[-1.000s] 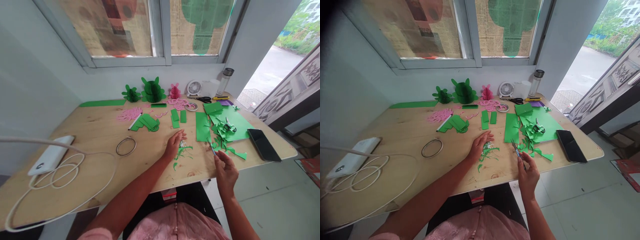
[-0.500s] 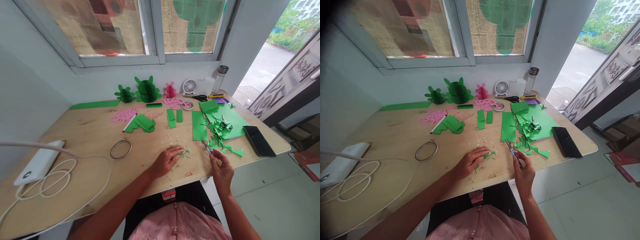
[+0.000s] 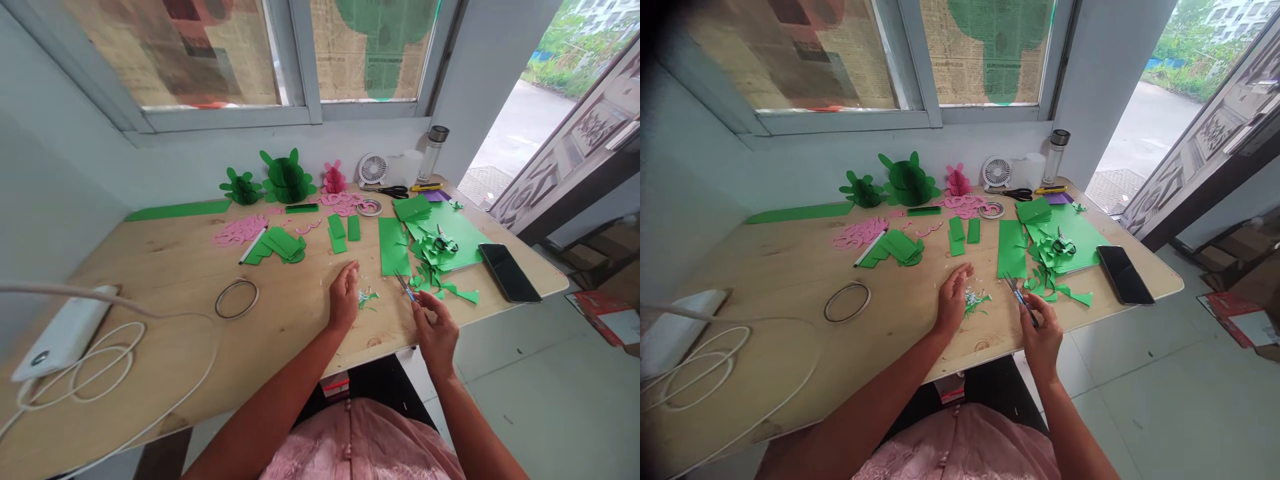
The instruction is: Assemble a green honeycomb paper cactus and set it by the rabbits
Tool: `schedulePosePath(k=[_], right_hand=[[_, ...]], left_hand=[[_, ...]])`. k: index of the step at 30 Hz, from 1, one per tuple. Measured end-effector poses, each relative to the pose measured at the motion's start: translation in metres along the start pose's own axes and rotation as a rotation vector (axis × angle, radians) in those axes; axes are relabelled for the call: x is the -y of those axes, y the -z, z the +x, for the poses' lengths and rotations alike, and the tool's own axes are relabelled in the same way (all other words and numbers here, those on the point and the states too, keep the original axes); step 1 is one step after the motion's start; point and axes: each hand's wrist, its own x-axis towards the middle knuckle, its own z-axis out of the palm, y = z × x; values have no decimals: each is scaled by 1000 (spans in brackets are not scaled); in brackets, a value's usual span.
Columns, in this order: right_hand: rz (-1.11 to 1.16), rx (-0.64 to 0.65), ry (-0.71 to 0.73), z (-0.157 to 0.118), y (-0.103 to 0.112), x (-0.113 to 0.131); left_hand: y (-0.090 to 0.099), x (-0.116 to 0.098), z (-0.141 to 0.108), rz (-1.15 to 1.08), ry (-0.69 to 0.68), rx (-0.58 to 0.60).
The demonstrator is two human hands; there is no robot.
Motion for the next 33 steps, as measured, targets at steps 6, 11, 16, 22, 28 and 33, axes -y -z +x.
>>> schedulePosePath(k=[6, 11, 16, 22, 28, 33], right_hand=[[-63, 97, 89, -1, 4, -1], [-206, 99, 242, 16, 18, -11], [-410, -48, 385, 53, 27, -26], [-672, 8, 413, 73, 22, -39], [-661, -16, 469, 70, 28, -40], [-720, 124, 565, 78, 27, -22]], left_hand=[[16, -14, -2, -44, 25, -24], [48, -20, -12, 21, 36, -11], [60, -16, -16, 87, 32, -71], [61, -10, -14, 111, 39, -99], [64, -6, -14, 97, 43, -124], [64, -4, -14, 91, 43, -122]])
